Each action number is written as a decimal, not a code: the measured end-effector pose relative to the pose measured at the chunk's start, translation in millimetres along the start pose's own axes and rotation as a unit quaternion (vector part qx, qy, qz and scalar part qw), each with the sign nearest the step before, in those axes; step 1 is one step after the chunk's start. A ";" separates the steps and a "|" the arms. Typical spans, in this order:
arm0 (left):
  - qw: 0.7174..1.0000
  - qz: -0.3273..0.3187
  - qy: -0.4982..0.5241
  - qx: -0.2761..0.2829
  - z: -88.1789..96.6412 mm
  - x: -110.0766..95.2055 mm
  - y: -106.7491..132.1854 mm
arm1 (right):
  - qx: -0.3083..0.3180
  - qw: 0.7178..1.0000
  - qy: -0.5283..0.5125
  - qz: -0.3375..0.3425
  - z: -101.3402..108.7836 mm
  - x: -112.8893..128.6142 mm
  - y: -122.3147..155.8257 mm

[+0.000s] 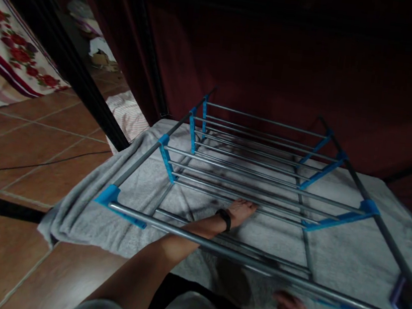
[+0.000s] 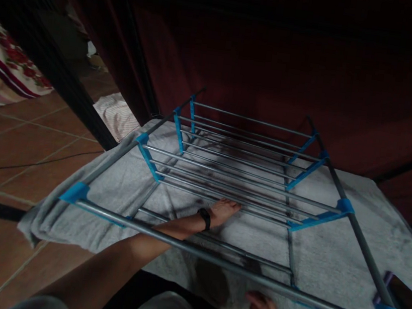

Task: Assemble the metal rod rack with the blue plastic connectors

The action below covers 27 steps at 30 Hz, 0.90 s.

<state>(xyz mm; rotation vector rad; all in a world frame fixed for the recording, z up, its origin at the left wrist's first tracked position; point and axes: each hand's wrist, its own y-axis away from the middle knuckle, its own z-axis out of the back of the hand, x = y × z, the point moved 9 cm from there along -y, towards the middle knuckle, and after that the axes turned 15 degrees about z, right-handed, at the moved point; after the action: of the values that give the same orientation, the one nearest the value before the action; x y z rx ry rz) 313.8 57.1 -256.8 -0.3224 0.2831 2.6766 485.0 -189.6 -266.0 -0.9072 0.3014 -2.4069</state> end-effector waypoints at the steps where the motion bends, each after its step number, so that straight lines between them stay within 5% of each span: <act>1: 1.000 0.001 0.001 -0.001 1.9 0.9 1.9 | 0.002 1.000 0.010 0.004 -11.4 9.2 -21.0; 7: 1.000 0.013 0.011 -0.017 13.9 19.8 13.9 | 0.072 0.987 0.096 0.108 -45.9 35.9 -121.1; 14: 0.999 0.036 0.007 -0.024 24.8 36.5 22.7 | 0.046 0.977 0.156 0.134 -62.6 -12.2 -177.0; 22: 0.994 0.097 0.013 -0.042 38.7 54.4 33.1 | 0.127 0.957 0.219 0.140 -103.7 -32.9 -244.0; 27: 0.986 0.146 0.031 -0.079 53.4 58.0 96.1 | 0.171 0.954 0.187 0.160 -139.1 -26.9 -271.2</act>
<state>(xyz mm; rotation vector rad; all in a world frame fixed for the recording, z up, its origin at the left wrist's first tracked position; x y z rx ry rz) 211.1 7.4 -207.3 -0.4425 0.1462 2.9897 297.8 52.0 -280.4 -0.2221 0.1475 -2.2146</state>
